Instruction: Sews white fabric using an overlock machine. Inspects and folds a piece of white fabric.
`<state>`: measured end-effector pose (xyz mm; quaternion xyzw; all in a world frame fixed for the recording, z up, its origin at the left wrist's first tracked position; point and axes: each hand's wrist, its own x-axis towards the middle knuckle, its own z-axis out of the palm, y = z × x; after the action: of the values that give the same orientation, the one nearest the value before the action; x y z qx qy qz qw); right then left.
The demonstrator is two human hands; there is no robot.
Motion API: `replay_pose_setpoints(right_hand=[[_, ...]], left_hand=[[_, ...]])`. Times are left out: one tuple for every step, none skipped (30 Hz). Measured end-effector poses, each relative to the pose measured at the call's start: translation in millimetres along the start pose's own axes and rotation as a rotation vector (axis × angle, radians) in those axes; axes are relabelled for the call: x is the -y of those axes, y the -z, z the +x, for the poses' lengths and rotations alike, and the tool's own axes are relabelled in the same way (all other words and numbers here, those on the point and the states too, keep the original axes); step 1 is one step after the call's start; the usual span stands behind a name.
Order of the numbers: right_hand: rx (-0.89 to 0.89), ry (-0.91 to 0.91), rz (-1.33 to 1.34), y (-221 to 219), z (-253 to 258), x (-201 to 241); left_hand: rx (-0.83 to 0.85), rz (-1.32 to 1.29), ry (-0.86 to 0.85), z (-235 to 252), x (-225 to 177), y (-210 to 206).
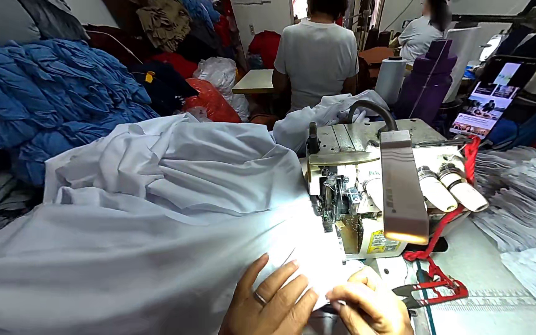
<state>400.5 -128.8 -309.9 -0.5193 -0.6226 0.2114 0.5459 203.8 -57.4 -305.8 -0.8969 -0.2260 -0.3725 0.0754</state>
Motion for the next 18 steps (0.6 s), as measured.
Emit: replay_pose_setpoints(right_hand=[[-0.019,0.016,-0.032,-1.1,6.7,-3.2],[-0.042,0.038,-0.065,-2.5,13.0,-6.7],[-0.072,0.067,-0.105,-4.0,18.8,-10.3],[-0.104,0.103,-0.161,-5.2,24.4,-13.2],[-0.132,0.138,-0.224,-6.2,29.7,-15.9],[-0.149,0.166,-0.289,-6.6,34.5,-18.6],[-0.155,0.178,-0.344,-6.5,38.4,-20.3],[-0.159,0.182,-0.377,-6.1,40.8,-21.0],[-0.165,0.187,-0.384,-5.9,41.6,-21.1],[-0.172,0.193,-0.375,-5.8,40.9,-20.5],[-0.181,0.198,-0.345,-5.6,38.5,-19.3],[-0.185,0.197,-0.307,-5.1,34.6,-17.4],[-0.186,0.191,-0.272,-4.3,29.4,-15.2],[-0.187,0.179,-0.24,-4.1,23.3,-13.2],[-0.178,0.163,-0.218,-4.6,16.3,-12.1],[-0.154,0.138,-0.196,-5.7,8.9,-11.6],[-0.116,0.105,-0.175,-7.7,2.1,-11.6],[-0.065,0.068,-0.168,-10.4,-3.1,-12.4]], left_hand=[[0.01,0.031,0.02,4.9,1.4,-1.3],[0.019,0.061,0.034,9.9,2.9,-2.5],[0.023,0.089,0.044,15.0,4.5,-3.8],[0.025,0.108,0.055,20.6,6.2,-5.2],[0.026,0.127,0.067,26.1,8.4,-7.0],[0.024,0.147,0.077,31.6,11.5,-9.8],[0.025,0.161,0.087,37.1,15.1,-13.0],[0.032,0.164,0.102,42.9,19.3,-16.5],[0.05,0.159,0.119,49.5,23.7,-19.3],[0.074,0.145,0.133,56.2,28.4,-21.4],[0.101,0.13,0.144,62.4,33.1,-23.3],[0.125,0.118,0.152,67.7,37.7,-25.1],[0.14,0.11,0.157,72.4,41.7,-26.7],[0.155,0.113,0.162,76.6,44.9,-27.9],[0.161,0.128,0.163,80.1,47.4,-29.3],[0.174,0.15,0.177,82.7,49.7,-30.9],[0.202,0.17,0.211,84.8,51.6,-32.1],[0.235,0.181,0.259,87.1,52.9,-32.6]])
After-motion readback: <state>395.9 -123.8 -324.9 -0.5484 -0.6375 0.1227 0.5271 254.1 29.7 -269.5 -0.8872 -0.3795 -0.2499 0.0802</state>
